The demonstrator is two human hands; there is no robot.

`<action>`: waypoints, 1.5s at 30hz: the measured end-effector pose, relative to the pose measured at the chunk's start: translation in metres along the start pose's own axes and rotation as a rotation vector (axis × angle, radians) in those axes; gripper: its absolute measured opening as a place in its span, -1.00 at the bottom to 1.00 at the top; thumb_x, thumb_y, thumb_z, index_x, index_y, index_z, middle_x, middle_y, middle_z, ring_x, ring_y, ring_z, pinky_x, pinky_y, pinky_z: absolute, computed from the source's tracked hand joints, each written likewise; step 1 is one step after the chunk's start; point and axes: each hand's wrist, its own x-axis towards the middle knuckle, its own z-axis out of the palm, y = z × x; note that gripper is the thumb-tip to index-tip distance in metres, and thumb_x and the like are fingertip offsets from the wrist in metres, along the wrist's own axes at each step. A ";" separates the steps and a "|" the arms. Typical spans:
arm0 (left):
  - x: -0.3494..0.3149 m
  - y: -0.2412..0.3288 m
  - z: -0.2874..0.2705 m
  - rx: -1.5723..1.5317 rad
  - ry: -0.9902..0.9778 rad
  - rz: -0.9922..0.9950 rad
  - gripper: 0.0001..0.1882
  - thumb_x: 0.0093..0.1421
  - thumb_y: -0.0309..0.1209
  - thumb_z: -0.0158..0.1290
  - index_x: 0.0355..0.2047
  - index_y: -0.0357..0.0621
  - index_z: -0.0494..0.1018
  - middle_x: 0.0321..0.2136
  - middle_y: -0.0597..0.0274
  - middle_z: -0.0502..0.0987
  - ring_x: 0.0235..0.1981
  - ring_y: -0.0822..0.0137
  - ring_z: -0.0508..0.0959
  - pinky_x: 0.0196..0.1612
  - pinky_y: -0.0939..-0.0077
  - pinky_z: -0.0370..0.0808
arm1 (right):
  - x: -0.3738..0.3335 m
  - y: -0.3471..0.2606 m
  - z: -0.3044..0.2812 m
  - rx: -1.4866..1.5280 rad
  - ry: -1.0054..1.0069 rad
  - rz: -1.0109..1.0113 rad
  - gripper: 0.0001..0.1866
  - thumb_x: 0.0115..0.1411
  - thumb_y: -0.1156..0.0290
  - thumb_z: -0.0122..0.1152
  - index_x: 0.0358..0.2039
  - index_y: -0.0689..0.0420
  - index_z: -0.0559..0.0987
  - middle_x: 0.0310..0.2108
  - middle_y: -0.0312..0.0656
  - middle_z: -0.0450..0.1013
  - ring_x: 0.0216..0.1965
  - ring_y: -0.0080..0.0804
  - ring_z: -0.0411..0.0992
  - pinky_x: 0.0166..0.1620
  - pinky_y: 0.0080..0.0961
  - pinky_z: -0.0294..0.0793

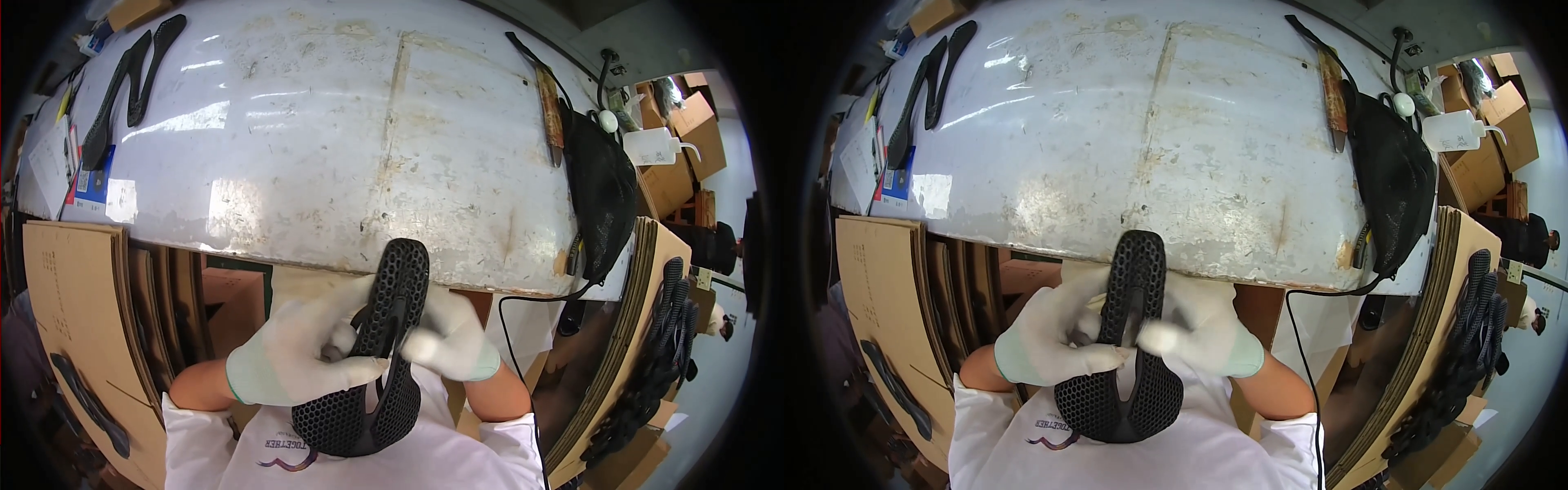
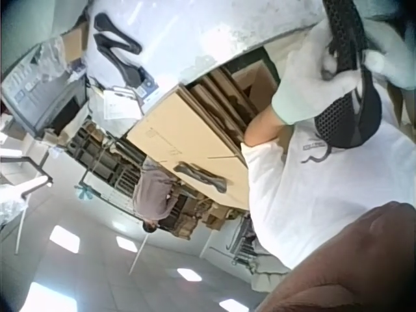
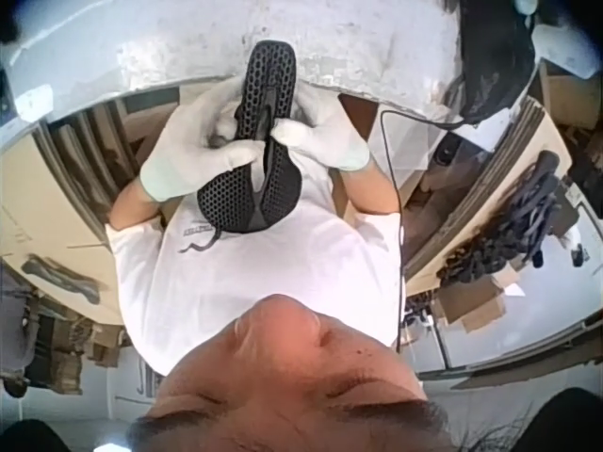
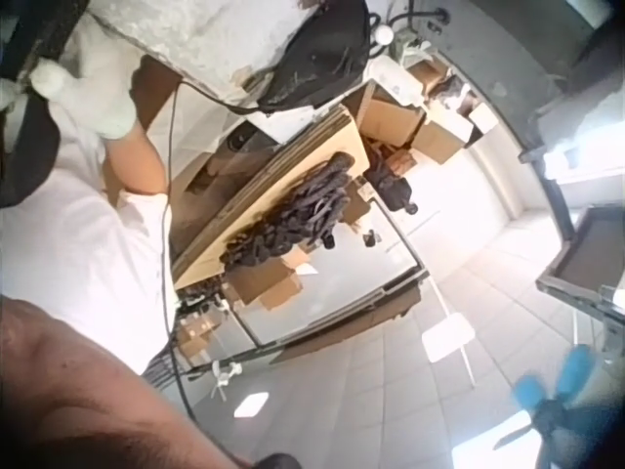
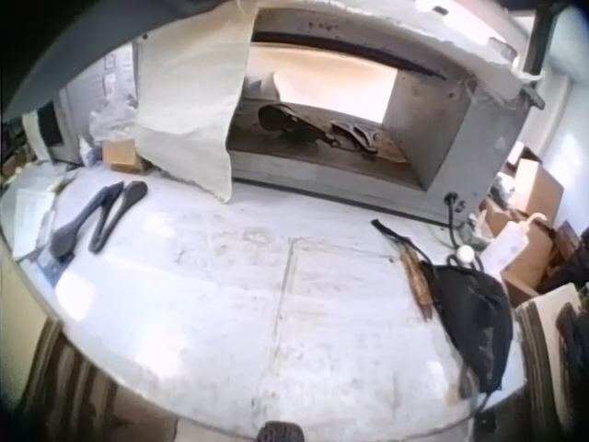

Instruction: Inspecting and preparing bicycle saddles at an industrial assembly workbench.

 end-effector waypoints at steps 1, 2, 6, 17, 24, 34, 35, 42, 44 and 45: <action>0.000 -0.002 -0.002 -0.024 -0.016 -0.043 -0.08 0.13 -0.33 0.38 0.45 -0.26 0.22 -0.52 0.28 0.57 -0.52 0.49 0.56 -0.38 0.56 0.48 | 0.005 0.006 0.000 -0.087 -0.063 -0.129 -0.35 0.31 0.13 0.28 0.24 0.35 0.46 -0.01 -0.06 0.59 -0.02 -0.40 0.57 0.07 -0.46 0.56; 0.000 -0.003 -0.004 -0.048 -0.032 -0.086 -0.02 0.08 -0.29 0.40 0.44 -0.31 0.19 -0.46 0.20 0.72 -0.44 0.42 0.71 -0.31 0.54 0.57 | 0.004 0.003 0.000 -0.087 -0.062 -0.130 -0.35 0.31 0.13 0.28 0.24 0.35 0.46 -0.01 -0.06 0.59 -0.02 -0.40 0.57 0.07 -0.46 0.56; -0.002 -0.002 -0.009 -0.027 -0.014 -0.056 -0.04 0.06 -0.30 0.41 0.42 -0.31 0.23 -0.45 0.21 0.72 -0.44 0.42 0.71 -0.30 0.54 0.57 | -0.001 -0.006 0.002 -0.005 -0.119 0.077 -0.26 0.28 0.11 0.34 0.30 0.36 0.39 0.04 -0.03 0.55 0.01 -0.27 0.56 0.15 -0.34 0.52; 0.015 -0.017 -0.015 0.387 0.104 0.469 -0.62 0.14 -0.31 0.34 -0.06 -0.22 0.62 -0.44 0.16 0.67 -0.49 0.23 0.66 -0.33 0.38 0.58 | 0.009 -0.019 0.001 -0.449 0.041 -0.226 -0.08 0.09 -0.01 0.57 0.28 0.33 0.40 0.06 0.06 0.52 0.04 -0.10 0.58 0.03 -0.25 0.61; 0.020 -0.067 -0.009 0.617 -0.032 0.913 -0.62 0.07 -0.32 0.38 -0.09 -0.13 0.66 -0.60 0.28 0.49 -0.61 0.26 0.55 -0.56 0.40 0.43 | 0.004 -0.031 0.008 -0.765 0.095 -0.670 -0.38 -0.05 -0.22 0.57 -0.54 0.11 0.53 -0.56 -0.26 0.33 -0.61 -0.30 0.33 -0.53 -0.36 0.26; 0.029 -0.074 0.001 0.542 0.140 1.064 -0.58 -0.02 -0.14 0.39 -0.22 -0.15 0.68 -0.66 0.36 0.34 -0.70 0.34 0.40 -0.64 0.42 0.27 | 0.006 -0.025 0.019 -0.783 0.114 -0.796 -0.50 0.08 -0.08 0.49 -0.65 0.01 0.48 -0.64 -0.31 0.24 -0.66 -0.39 0.26 -0.57 -0.39 0.18; 0.030 -0.073 0.003 0.542 0.213 1.059 -0.55 -0.06 -0.10 0.40 -0.25 -0.14 0.68 -0.65 0.37 0.36 -0.69 0.35 0.40 -0.63 0.43 0.26 | 0.006 -0.022 0.024 -0.774 0.156 -0.797 -0.51 0.07 -0.06 0.50 -0.66 0.01 0.46 -0.64 -0.32 0.23 -0.66 -0.39 0.26 -0.57 -0.38 0.18; 0.027 -0.070 0.004 0.603 0.314 1.139 -0.54 -0.16 -0.05 0.41 -0.31 -0.09 0.67 -0.63 0.45 0.41 -0.67 0.39 0.42 -0.61 0.46 0.26 | 0.003 -0.016 0.032 -0.728 0.188 -0.850 -0.53 -0.01 0.00 0.48 -0.68 0.02 0.43 -0.64 -0.30 0.19 -0.67 -0.36 0.24 -0.58 -0.35 0.20; 0.027 -0.067 0.005 0.620 0.318 1.148 -0.54 -0.15 -0.06 0.41 -0.31 -0.08 0.67 -0.63 0.46 0.40 -0.67 0.39 0.42 -0.61 0.47 0.27 | 0.005 -0.014 0.028 -0.724 0.158 -0.887 -0.54 -0.02 0.01 0.48 -0.68 0.02 0.42 -0.64 -0.30 0.19 -0.67 -0.35 0.24 -0.58 -0.34 0.21; 0.026 -0.066 0.006 0.636 0.321 1.163 -0.54 -0.15 -0.06 0.41 -0.30 -0.08 0.67 -0.64 0.46 0.40 -0.67 0.40 0.43 -0.60 0.47 0.28 | 0.005 -0.012 0.027 -0.725 0.130 -0.925 -0.54 -0.03 0.02 0.48 -0.68 0.03 0.42 -0.64 -0.29 0.18 -0.67 -0.34 0.24 -0.58 -0.34 0.22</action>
